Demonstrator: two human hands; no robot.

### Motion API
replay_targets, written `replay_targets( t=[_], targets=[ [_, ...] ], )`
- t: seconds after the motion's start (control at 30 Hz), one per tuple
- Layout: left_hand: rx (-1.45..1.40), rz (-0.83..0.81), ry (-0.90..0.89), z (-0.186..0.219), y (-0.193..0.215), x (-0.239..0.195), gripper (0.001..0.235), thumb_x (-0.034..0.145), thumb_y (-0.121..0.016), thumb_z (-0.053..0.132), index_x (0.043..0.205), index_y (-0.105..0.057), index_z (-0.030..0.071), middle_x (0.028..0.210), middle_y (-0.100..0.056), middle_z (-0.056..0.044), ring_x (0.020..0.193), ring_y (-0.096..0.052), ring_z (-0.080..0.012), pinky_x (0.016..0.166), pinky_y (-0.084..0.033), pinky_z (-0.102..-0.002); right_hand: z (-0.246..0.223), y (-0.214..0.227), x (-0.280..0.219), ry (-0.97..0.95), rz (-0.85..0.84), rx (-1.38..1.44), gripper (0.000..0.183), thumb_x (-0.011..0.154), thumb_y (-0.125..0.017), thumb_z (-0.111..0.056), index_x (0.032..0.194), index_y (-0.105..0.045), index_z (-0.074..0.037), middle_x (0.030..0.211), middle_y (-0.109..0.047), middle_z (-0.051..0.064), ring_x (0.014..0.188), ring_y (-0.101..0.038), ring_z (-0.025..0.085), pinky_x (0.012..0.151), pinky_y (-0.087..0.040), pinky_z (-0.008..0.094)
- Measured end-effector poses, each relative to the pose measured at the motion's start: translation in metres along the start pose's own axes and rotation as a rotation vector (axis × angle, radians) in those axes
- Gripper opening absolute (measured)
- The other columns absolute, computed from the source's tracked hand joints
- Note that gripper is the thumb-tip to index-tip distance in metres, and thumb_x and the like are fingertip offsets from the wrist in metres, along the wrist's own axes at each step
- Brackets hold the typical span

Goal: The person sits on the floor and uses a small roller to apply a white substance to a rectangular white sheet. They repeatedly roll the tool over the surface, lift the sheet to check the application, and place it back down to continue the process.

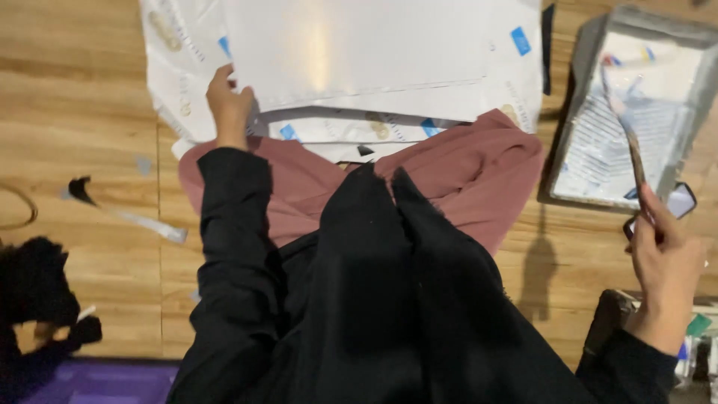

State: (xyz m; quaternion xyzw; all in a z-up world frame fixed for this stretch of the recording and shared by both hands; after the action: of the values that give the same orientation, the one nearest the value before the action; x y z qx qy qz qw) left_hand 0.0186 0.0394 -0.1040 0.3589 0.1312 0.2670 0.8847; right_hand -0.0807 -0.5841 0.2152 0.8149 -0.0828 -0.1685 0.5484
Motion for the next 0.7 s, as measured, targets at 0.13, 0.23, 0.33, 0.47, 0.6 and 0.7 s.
replay_targets(
  t=[0.13,0.23,0.33,0.47,0.6,0.7],
  targets=[
    [-0.039,0.021,0.044,0.016,0.008,0.000,0.045,0.063,-0.055,0.000,0.105,-0.061,0.013,0.082,-0.059,-0.004,0.071,-0.056,-0.0162,0.067,-0.047,-0.030,-0.065,-0.042,0.052,0.384,-0.129,-0.138,0.042,0.090,-0.051,-0.009,0.129,-0.062,-0.020,0.076,-0.056,0.008,0.070,-0.049,0.017,0.064,-0.038,0.030],
    [-0.084,-0.036,0.125,0.029,0.018,-0.009,0.045,0.067,-0.058,-0.003,0.108,-0.060,0.014,0.081,-0.055,-0.002,0.070,-0.054,-0.0152,0.065,-0.046,-0.028,-0.122,-0.098,0.084,0.687,-0.300,-0.420,0.048,0.083,-0.051,-0.020,0.129,-0.054,-0.033,0.079,-0.064,0.017,0.076,-0.061,0.031,0.064,-0.044,0.037],
    [-0.098,-0.094,0.216,0.049,0.031,-0.013,0.045,0.071,-0.060,-0.003,0.111,-0.058,0.016,0.082,-0.052,-0.001,0.070,-0.053,-0.0144,0.066,-0.046,-0.027,-0.198,-0.147,0.092,0.962,-0.418,-0.575,0.058,0.080,-0.051,-0.022,0.135,-0.043,-0.036,0.074,-0.064,0.012,0.067,-0.059,0.032,0.056,-0.042,0.039],
    [-0.158,-0.141,0.332,0.064,0.039,-0.016,0.041,0.072,-0.058,-0.003,0.107,-0.060,0.018,0.077,-0.053,0.002,0.067,-0.053,-0.0118,0.062,-0.046,-0.025,-0.277,-0.188,0.089,1.229,-0.393,-0.555,0.051,0.086,-0.048,-0.014,0.136,-0.045,-0.025,0.057,-0.056,0.004,0.046,-0.048,0.023,0.043,-0.036,0.035],
    [-0.202,-0.144,0.379,0.075,0.049,-0.016,0.039,0.073,-0.059,-0.001,0.109,-0.059,0.015,0.079,-0.055,-0.001,0.072,-0.056,-0.0133,0.063,-0.048,-0.025,-0.242,-0.155,0.107,1.185,-0.442,-0.635,0.058,0.086,-0.044,-0.014,0.141,-0.035,-0.032,0.059,-0.056,0.006,0.050,-0.053,0.024,0.046,-0.041,0.036],
    [-0.071,-0.175,0.480,0.080,0.052,-0.019,0.027,0.075,-0.065,0.007,0.094,-0.053,0.021,0.076,-0.056,0.003,0.070,-0.058,-0.0141,0.061,-0.047,-0.029,-0.161,-0.107,0.131,0.948,-0.469,-0.725,0.046,0.088,-0.040,-0.044,0.135,-0.042,-0.041,0.091,-0.068,0.007,0.072,-0.065,0.026,0.062,-0.052,0.037]
  ],
)
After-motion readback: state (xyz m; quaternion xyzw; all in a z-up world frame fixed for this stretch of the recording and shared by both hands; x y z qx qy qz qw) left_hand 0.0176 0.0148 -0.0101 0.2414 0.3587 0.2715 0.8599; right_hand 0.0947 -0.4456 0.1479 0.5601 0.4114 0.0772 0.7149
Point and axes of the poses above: each hand's wrist, its own x-axis towards the middle knuckle, its own y-axis out of the back of the hand, z = x × y, the point moved 2 cm from there along x, towards the middle knuckle
